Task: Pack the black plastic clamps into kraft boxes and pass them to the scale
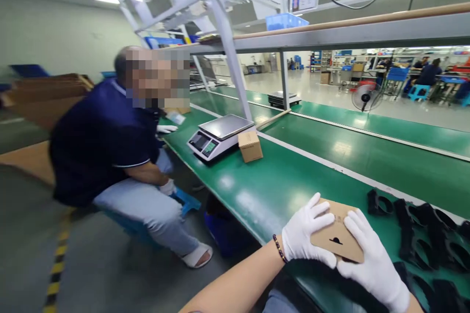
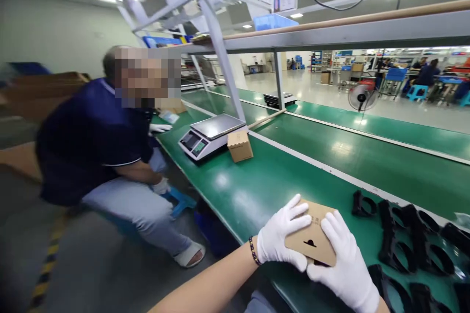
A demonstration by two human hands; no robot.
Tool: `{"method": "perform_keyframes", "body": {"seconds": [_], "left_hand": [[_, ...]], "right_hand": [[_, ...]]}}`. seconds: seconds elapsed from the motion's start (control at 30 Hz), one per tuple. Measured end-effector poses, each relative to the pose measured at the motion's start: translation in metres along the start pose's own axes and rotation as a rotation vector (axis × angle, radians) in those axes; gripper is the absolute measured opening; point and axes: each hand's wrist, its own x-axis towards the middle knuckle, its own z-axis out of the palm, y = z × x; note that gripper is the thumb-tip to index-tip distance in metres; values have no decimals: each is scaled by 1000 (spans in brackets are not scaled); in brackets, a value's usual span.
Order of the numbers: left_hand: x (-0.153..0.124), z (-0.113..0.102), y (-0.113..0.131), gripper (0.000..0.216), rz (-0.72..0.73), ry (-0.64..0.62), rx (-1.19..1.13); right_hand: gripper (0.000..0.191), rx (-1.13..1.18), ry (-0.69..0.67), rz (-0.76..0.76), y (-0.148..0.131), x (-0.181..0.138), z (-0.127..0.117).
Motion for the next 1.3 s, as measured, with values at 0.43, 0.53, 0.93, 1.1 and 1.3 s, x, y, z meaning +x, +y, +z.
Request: {"method": "perform_keyframes", "body": {"seconds": [0.43, 0.53, 0.93, 1.1, 1.3], "left_hand": [[10, -9, 14, 57, -31, -14, 102], [5, -7, 12, 45, -11, -22, 106], [-20, 47, -2, 80, -549, 349, -529], [-17, 46, -3, 79, -585, 352, -593], [-16, 43, -6, 72, -536, 315, -516]], "right_hand": [[51, -49, 170, -159, 2, 3, -2], [48, -63, 146, -155, -4, 4, -6], [57, -176, 116, -36, -23, -3, 0], [54, -238, 120, -60, -25, -10, 5], [43, -262, 63, -126, -32, -9, 0]]}}
